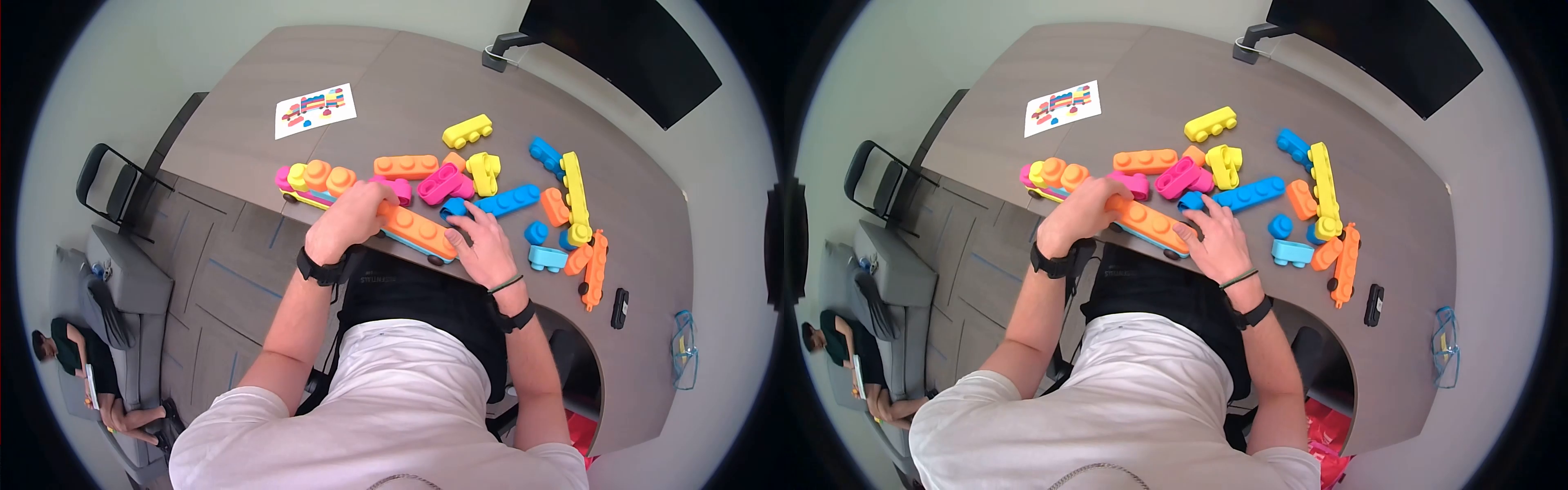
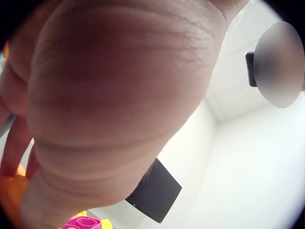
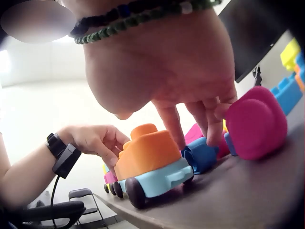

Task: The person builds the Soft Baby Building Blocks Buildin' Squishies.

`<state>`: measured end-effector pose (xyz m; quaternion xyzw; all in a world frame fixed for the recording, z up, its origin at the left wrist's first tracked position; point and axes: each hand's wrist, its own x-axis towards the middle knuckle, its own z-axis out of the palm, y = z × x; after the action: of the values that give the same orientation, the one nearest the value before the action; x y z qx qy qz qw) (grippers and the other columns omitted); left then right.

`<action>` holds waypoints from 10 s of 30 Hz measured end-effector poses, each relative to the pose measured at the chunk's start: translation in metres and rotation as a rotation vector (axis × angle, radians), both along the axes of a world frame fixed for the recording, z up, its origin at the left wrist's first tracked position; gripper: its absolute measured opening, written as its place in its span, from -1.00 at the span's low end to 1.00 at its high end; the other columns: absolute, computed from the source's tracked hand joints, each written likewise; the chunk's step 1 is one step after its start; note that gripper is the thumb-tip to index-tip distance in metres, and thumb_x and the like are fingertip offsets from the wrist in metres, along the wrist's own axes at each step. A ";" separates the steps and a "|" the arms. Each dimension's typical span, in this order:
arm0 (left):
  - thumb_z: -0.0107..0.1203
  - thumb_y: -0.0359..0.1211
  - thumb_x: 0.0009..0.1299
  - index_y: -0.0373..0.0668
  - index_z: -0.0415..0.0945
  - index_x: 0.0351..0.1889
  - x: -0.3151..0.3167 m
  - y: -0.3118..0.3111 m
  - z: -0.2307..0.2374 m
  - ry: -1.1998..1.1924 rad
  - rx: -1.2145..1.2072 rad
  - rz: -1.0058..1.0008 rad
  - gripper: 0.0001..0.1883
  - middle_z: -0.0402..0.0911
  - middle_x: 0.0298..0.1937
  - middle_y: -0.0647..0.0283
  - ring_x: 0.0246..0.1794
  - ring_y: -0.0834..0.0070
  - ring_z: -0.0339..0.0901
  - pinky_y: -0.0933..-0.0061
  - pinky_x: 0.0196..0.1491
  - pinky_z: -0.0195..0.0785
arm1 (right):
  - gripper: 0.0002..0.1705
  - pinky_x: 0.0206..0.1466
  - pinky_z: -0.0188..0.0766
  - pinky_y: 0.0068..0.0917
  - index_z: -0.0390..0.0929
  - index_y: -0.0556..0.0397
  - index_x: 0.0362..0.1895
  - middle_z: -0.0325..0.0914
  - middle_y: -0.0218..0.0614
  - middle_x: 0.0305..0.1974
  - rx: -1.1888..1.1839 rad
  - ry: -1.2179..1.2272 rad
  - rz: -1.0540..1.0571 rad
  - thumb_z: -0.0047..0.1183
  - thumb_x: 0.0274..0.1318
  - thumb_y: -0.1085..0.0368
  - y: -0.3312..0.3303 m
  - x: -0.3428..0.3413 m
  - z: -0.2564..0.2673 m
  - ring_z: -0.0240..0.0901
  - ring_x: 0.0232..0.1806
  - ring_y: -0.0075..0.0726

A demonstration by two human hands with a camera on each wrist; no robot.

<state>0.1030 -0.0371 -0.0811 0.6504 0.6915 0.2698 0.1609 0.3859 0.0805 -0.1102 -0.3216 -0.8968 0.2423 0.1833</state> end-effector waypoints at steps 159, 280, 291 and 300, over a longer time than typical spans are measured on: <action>0.40 -0.71 0.30 -0.14 0.73 0.27 -0.020 -0.032 0.062 -0.187 0.222 0.071 -0.44 0.67 0.26 0.11 0.18 0.03 0.70 0.11 0.19 0.61 | -0.22 0.13 0.67 -0.04 0.61 0.00 0.27 0.53 -0.16 0.28 0.117 0.048 0.314 0.68 0.02 0.05 0.054 -0.090 0.080 0.66 0.14 0.12; 0.48 -0.48 0.49 -0.27 0.77 0.22 0.003 -0.026 0.072 -0.286 0.252 0.196 -0.65 0.86 0.04 0.08 0.05 0.29 0.85 0.28 0.11 0.78 | -0.21 0.22 0.63 0.01 0.58 0.04 0.47 0.60 0.02 0.22 0.220 0.274 0.062 0.60 0.17 0.26 -0.037 -0.026 0.060 0.66 0.20 0.26; 0.40 -0.46 0.56 -0.23 0.70 0.29 -0.003 -0.030 0.075 -0.273 0.058 0.112 -0.65 0.86 0.02 0.07 -0.01 0.27 0.82 0.23 0.20 0.65 | -0.43 0.31 0.50 0.07 0.64 0.00 0.38 0.68 -0.08 0.18 0.108 0.143 0.223 0.40 0.37 0.11 0.015 -0.030 0.079 0.61 0.22 0.16; 0.43 -0.44 0.55 -0.25 0.72 0.27 -0.003 -0.031 0.069 -0.311 0.103 0.121 -0.64 0.85 0.08 0.06 0.07 0.23 0.81 0.22 0.22 0.67 | -0.37 0.45 0.43 0.19 0.63 -0.12 0.31 0.78 -0.18 0.15 0.498 -0.514 0.152 0.51 0.14 0.14 0.133 -0.111 0.018 0.57 0.40 0.00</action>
<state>0.1005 -0.0676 -0.0116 0.5652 0.6815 0.4118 0.2158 0.2750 0.2133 -0.0922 -0.2500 -0.9664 -0.0591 0.0061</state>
